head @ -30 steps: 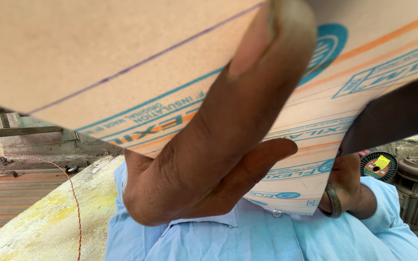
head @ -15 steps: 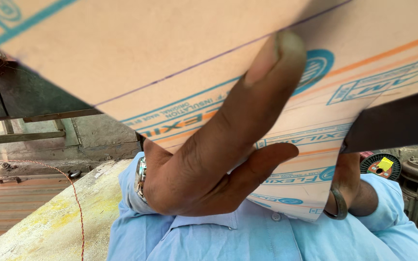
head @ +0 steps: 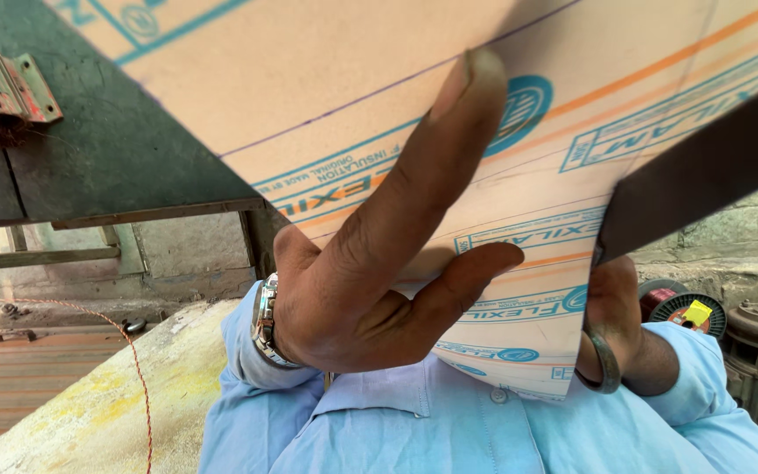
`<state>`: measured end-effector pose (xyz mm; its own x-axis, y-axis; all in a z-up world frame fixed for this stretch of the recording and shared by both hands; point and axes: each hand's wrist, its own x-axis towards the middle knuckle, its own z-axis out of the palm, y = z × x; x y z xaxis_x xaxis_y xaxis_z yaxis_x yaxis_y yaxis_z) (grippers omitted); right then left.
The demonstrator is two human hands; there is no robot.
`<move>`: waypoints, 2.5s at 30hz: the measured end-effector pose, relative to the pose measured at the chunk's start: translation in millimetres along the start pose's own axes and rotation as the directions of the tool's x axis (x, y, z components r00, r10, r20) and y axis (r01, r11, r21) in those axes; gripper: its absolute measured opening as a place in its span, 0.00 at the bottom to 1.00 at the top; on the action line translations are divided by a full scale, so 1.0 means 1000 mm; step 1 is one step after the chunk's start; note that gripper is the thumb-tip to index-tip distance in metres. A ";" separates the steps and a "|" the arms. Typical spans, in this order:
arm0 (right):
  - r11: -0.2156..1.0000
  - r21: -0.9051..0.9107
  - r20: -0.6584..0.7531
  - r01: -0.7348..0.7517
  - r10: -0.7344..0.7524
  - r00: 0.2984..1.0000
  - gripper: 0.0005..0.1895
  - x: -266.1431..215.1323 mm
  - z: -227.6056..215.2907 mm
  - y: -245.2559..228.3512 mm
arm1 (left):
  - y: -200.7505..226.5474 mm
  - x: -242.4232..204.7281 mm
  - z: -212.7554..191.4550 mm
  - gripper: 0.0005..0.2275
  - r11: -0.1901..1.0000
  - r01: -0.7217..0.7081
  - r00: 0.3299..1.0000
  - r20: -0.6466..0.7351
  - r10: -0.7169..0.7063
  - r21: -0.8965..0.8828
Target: The person uses shears to cut a sheet of Flexlam insulation paper into strips and smaller pieces on a workbench. The person repeatedly repositions the paper and cuts along straight lines, leaving cut pieces on the table.
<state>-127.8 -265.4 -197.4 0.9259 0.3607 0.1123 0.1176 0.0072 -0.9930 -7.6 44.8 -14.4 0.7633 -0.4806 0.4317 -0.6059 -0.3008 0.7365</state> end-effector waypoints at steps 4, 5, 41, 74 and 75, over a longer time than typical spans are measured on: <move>0.996 0.067 -0.030 0.065 -0.063 0.998 0.29 0.004 0.003 0.005 | -0.001 -0.001 0.006 0.30 1.000 0.007 0.998 -0.067 -0.008 -0.012; 0.992 0.096 -0.040 0.083 -0.079 0.996 0.30 0.009 0.005 0.002 | -0.002 -0.001 0.007 0.30 1.000 -0.006 0.997 -0.083 0.005 -0.007; 0.781 0.461 0.035 -0.422 0.459 0.888 0.51 0.101 0.001 0.033 | -0.020 0.024 0.026 0.37 0.990 0.071 0.964 -0.248 -0.100 -0.121; 0.844 0.466 0.058 -0.265 0.270 0.961 0.46 0.146 0.016 0.005 | -0.022 0.037 -0.013 0.37 0.999 -0.003 0.959 -0.283 -0.008 -0.038; 0.842 0.470 0.055 -0.265 0.271 0.961 0.47 0.147 0.018 0.005 | -0.023 0.036 -0.016 0.37 0.999 -0.009 0.959 -0.283 -0.002 -0.038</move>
<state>2.5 -195.1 -186.8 0.9017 0.4003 -0.1636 -0.3149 0.3486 -0.8828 37.3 47.3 -7.2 0.7968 -0.2274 0.5598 -0.6038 -0.2645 0.7520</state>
